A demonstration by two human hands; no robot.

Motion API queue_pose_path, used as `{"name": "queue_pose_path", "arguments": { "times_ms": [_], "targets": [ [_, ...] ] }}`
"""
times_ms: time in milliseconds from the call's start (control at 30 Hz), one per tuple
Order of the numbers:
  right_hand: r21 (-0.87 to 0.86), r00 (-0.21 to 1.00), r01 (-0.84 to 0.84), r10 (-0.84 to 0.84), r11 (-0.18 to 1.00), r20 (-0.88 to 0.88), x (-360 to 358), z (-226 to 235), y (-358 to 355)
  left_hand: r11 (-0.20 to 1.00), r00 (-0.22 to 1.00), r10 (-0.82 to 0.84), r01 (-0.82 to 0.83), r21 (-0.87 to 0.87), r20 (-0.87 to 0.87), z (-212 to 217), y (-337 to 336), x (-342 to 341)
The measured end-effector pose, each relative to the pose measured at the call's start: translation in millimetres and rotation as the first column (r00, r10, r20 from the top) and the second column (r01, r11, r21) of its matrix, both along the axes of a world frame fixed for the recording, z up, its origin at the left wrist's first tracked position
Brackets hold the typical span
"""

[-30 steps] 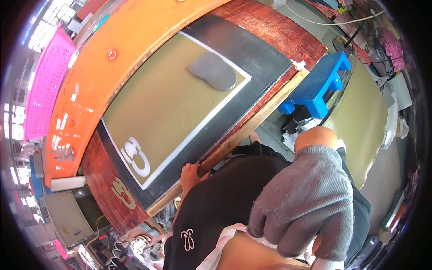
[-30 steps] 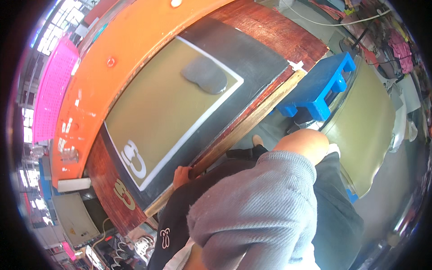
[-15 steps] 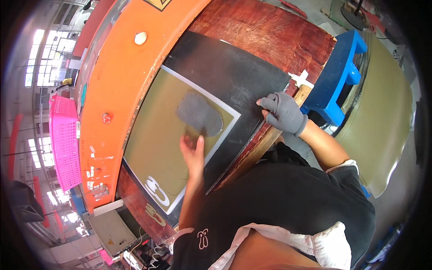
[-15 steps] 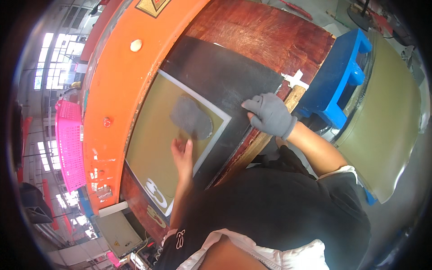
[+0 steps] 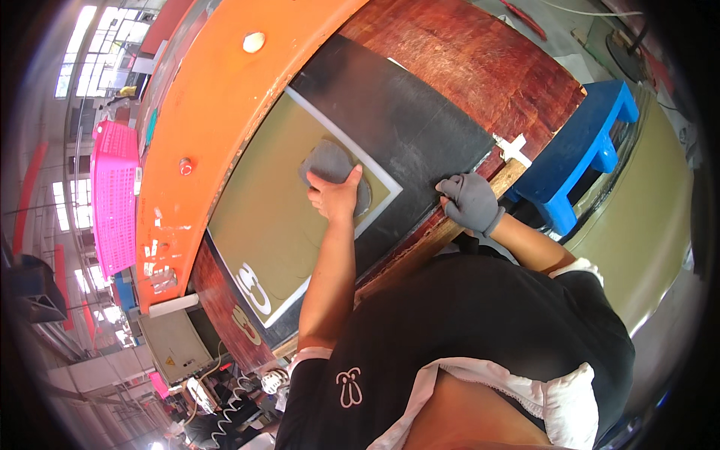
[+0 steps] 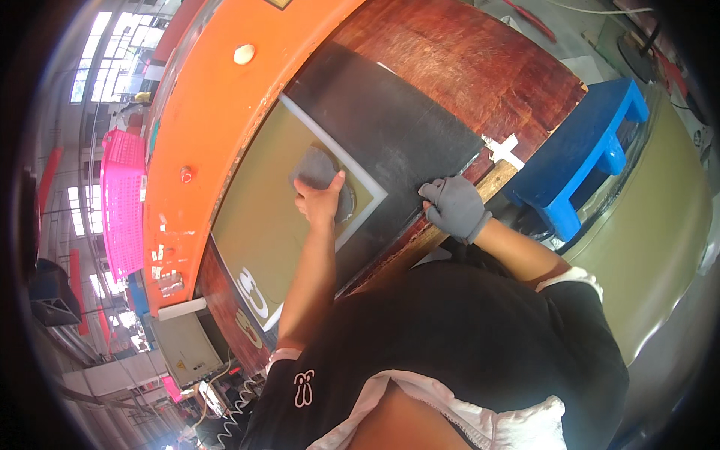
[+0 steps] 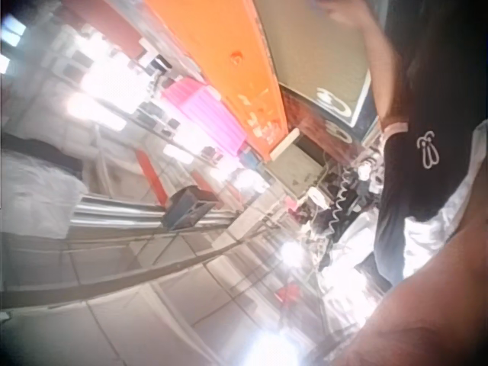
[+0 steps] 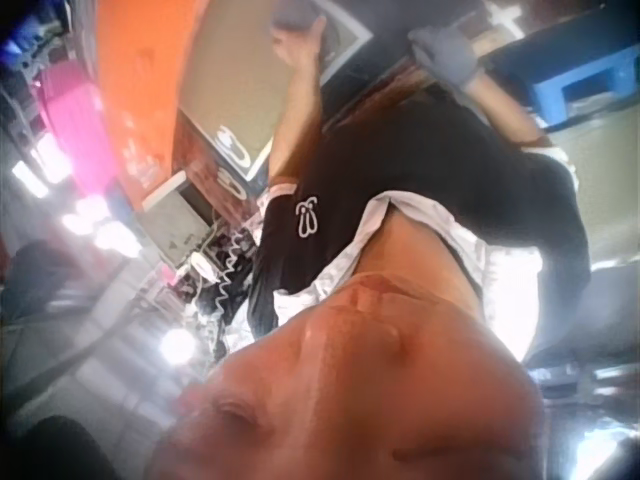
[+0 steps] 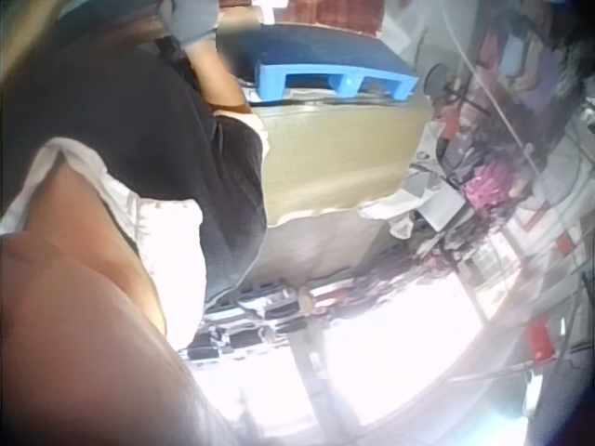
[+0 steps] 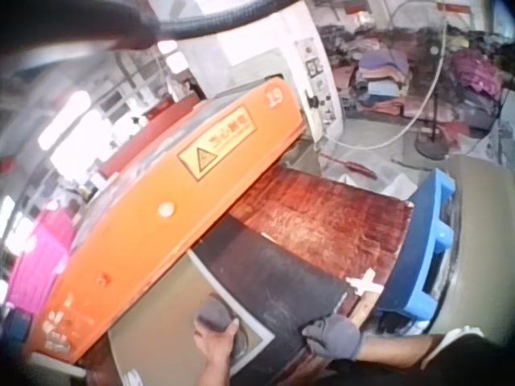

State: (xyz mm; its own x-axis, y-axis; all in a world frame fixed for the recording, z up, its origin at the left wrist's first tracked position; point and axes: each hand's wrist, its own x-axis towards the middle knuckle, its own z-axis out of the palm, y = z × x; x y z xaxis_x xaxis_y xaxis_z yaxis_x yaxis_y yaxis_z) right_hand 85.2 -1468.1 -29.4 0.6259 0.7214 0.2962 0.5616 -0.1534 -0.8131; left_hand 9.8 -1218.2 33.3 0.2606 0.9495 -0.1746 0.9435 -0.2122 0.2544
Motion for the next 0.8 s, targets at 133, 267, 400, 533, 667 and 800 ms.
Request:
{"name": "queue_pose_path", "arguments": {
  "times_ms": [133, 267, 400, 533, 667, 800],
  "targets": [
    [-0.03, 0.998, 0.001, 0.001, 1.0, 0.067, -3, -4, 3, 0.996, 0.986, 0.071, -0.077, -0.034, -0.148, 2, -1, 17],
    [-0.046, 0.997, -0.013, 0.017, 0.999, 0.075, -2, -5, 4, 0.989, 0.98, 0.133, -0.141, -0.045, -0.149, 7, 0, 24],
    [-0.025, 0.997, -0.014, 0.015, 1.0, 0.074, -1, -5, 4, 0.995, 0.996, -0.077, 0.074, -0.071, -0.041, 28, 13, 0],
    [0.018, 0.998, 0.014, -0.015, 1.0, 0.066, -3, -7, 3, 0.79, 0.791, -0.61, 0.612, 0.038, -0.043, 63, 35, -35],
    [-0.003, 0.998, 0.02, -0.019, 1.0, 0.055, -3, -6, 2, 0.189, 0.194, -0.948, 0.981, 0.041, -0.252, 99, 60, -40],
    [-0.033, 0.999, 0.031, -0.03, 0.999, 0.032, -3, -2, 2, -0.177, -0.266, -0.897, 0.948, -0.265, -0.352, 116, 77, -27]
  ]
}}
